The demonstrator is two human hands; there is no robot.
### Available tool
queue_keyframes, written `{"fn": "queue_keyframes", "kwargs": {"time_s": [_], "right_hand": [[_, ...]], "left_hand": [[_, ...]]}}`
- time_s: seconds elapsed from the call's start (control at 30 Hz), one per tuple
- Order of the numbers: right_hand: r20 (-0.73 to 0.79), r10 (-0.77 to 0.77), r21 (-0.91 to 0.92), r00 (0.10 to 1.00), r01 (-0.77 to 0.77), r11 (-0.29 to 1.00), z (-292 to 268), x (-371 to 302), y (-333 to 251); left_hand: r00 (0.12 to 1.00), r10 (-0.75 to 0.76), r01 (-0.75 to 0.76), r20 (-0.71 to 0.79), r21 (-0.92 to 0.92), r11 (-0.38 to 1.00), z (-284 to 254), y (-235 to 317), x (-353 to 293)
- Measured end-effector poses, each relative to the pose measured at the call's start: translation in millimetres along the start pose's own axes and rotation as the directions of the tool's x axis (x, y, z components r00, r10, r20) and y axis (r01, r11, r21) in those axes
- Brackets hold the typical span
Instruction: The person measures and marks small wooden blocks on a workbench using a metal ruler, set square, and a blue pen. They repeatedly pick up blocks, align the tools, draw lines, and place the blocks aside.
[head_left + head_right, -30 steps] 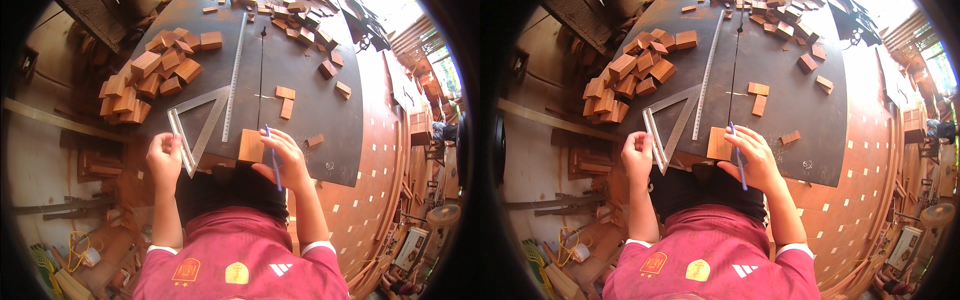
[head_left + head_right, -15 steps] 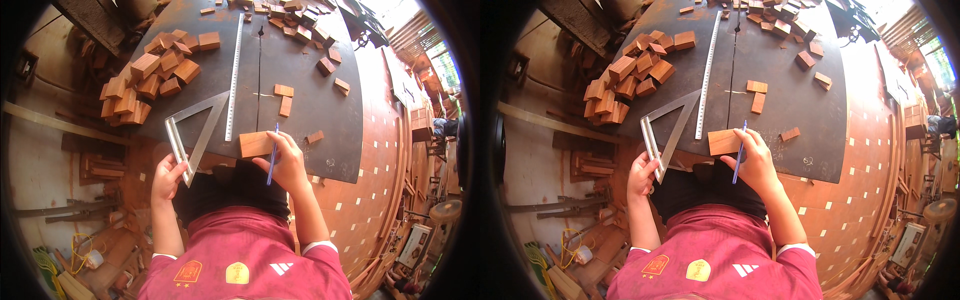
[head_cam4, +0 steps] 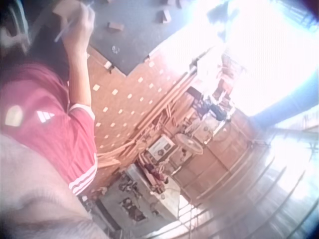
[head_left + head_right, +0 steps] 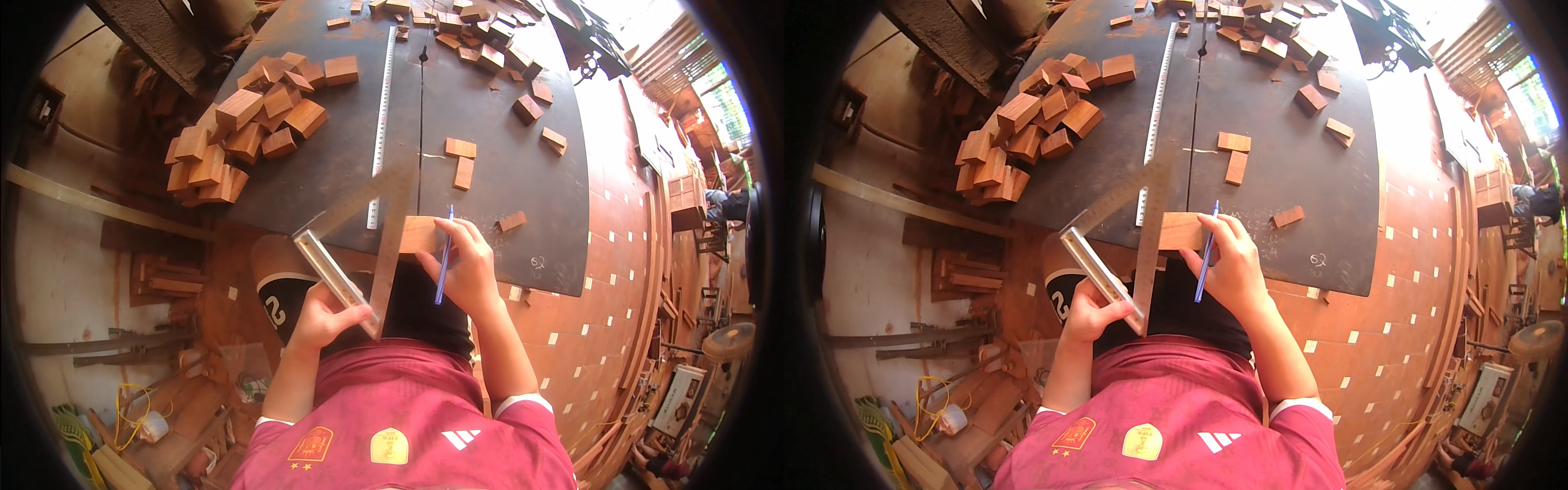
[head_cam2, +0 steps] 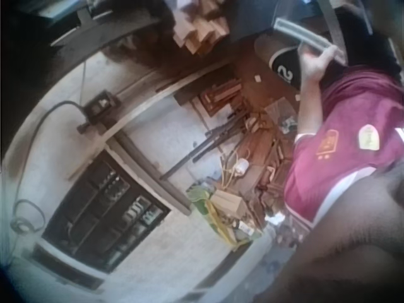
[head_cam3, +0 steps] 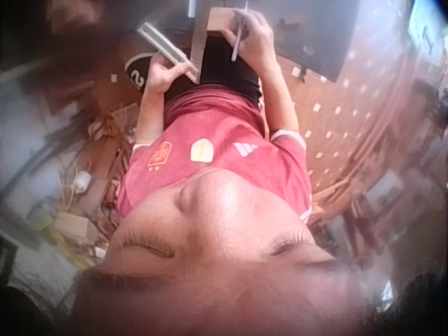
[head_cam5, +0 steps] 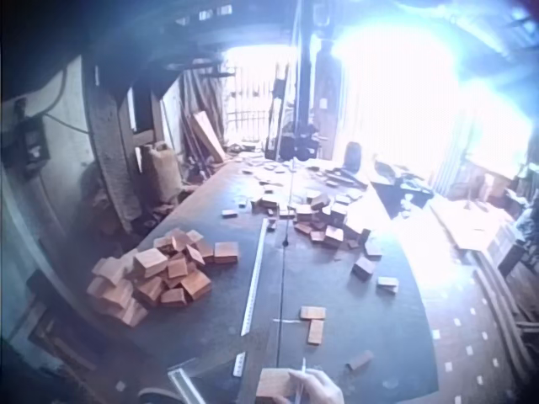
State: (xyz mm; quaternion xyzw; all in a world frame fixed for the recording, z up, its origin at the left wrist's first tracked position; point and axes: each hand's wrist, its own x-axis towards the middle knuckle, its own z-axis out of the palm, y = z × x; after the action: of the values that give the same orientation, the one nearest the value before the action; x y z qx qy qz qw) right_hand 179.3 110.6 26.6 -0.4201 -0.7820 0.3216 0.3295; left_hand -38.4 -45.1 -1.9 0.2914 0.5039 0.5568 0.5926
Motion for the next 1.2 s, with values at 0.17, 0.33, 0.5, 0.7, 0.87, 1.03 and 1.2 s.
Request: {"fn": "queue_keyframes", "kwargs": {"time_s": [0.17,0.33,0.5,0.7,0.87,1.03,1.2], "right_hand": [[-0.099,-0.104,-0.031,0.99,0.101,0.994,-3.7,1.4,4.1],[0.047,-0.033,0.244,0.998,0.021,0.97,0.6,10.1,9.1],[0.166,0.066,0.356,0.984,-0.123,0.927,5.1,27.7,10.2],[0.268,0.083,0.41,0.96,-0.192,0.892,6.8,48.8,13.6],[0.283,0.142,0.378,0.949,-0.246,0.893,17.8,49.2,19.5],[0.195,0.191,0.353,0.962,-0.251,0.901,24.2,46.9,21.3],[0.16,0.196,0.318,0.967,-0.239,0.918,25.5,48.9,17.6]], "left_hand": [[0.989,0.1,-0.091,-0.112,0.083,0.992,19.5,8.8,7.0],[0.981,0.058,-0.038,-0.186,0.105,0.994,29.6,4.1,11.8],[0.981,0.042,-0.017,-0.188,0.135,0.991,31.8,3.1,11.9],[0.964,0.074,-0.029,-0.255,0.177,0.984,40.2,4.3,7.4],[0.958,0.099,-0.042,-0.268,0.212,0.976,39.3,-4.1,8.7],[0.952,0.117,-0.033,-0.283,0.285,0.958,38.5,-4.6,9.8],[0.952,0.114,-0.028,-0.285,0.29,0.957,42.3,1.4,8.8]]}}
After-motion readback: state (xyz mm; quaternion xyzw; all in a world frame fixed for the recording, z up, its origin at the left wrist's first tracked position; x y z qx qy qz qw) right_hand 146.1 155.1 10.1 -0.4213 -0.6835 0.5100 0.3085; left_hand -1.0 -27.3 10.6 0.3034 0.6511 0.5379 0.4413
